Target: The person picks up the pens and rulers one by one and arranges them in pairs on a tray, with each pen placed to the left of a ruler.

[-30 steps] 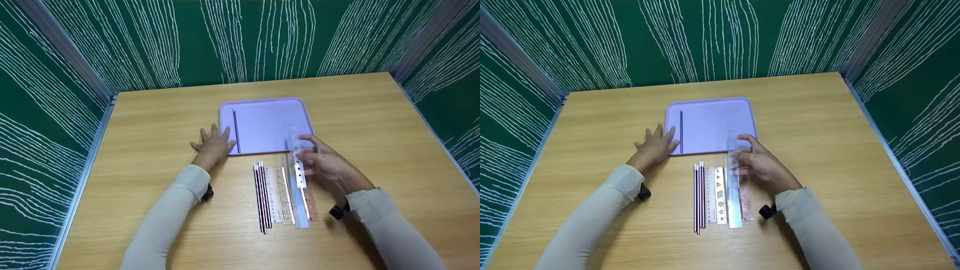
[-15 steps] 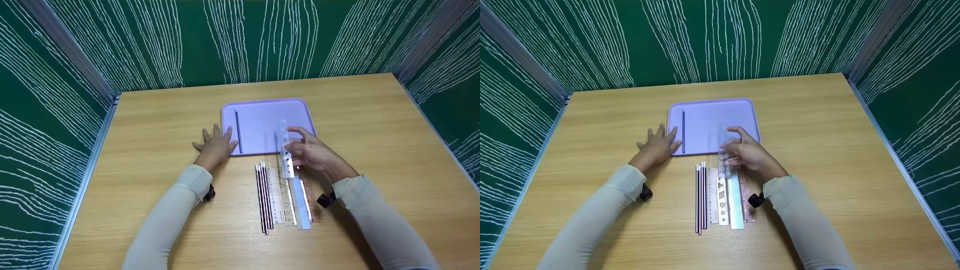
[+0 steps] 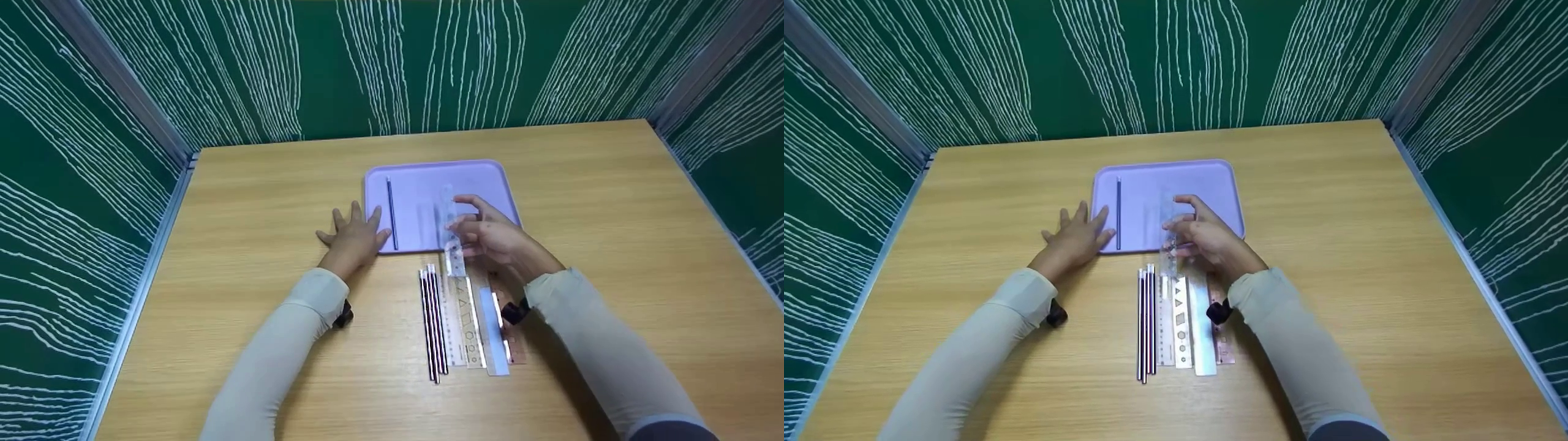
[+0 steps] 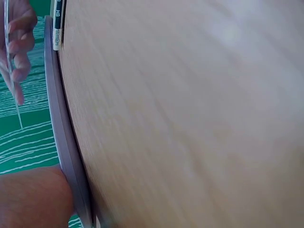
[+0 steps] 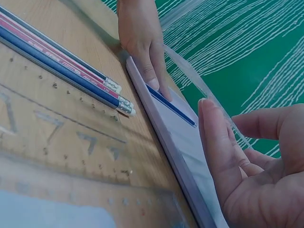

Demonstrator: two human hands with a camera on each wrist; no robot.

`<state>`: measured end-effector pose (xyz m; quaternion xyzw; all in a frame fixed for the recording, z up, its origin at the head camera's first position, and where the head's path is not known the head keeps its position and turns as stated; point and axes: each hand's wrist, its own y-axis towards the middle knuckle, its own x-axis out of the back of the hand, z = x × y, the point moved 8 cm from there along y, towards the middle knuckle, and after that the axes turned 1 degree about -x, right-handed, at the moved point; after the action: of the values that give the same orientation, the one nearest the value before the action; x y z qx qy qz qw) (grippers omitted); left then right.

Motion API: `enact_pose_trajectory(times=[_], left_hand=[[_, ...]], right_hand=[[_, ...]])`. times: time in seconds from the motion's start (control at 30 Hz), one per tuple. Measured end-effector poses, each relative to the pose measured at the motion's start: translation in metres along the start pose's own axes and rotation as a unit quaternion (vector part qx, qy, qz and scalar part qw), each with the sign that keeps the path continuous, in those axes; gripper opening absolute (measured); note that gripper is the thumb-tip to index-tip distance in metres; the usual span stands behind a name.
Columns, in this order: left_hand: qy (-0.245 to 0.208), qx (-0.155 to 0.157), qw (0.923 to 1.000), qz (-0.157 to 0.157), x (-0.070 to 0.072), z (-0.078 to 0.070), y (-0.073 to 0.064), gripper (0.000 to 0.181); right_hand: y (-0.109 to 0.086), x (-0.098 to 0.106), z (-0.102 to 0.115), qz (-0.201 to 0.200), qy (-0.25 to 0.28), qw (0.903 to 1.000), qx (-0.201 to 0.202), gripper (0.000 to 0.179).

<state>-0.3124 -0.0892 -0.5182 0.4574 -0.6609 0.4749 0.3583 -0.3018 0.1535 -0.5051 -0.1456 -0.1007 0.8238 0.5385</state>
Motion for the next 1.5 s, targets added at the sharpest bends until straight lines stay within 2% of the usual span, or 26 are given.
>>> enact_pose_trajectory(times=[0.33,0.57,1.03,1.5], left_hand=[[-0.006,0.001,1.0000,0.005,-0.002,0.002,0.000,0.064],[-0.007,0.001,1.0000,0.002,-0.002,0.003,0.000,0.064],[0.004,0.015,0.9998,0.012,-0.002,0.001,-0.001,0.064],[-0.010,0.015,0.9998,0.009,0.001,-0.001,-0.001,0.064]], right_hand=[[0.016,-0.012,0.012,-0.009,-0.033,0.9992,-0.022,0.070],[0.031,-0.018,0.021,-0.017,-0.018,0.9997,-0.005,0.068],[0.060,-0.030,0.031,-0.041,-0.057,0.9975,-0.008,0.066],[0.079,-0.018,0.021,-0.084,-0.082,0.9928,-0.023,0.069]])
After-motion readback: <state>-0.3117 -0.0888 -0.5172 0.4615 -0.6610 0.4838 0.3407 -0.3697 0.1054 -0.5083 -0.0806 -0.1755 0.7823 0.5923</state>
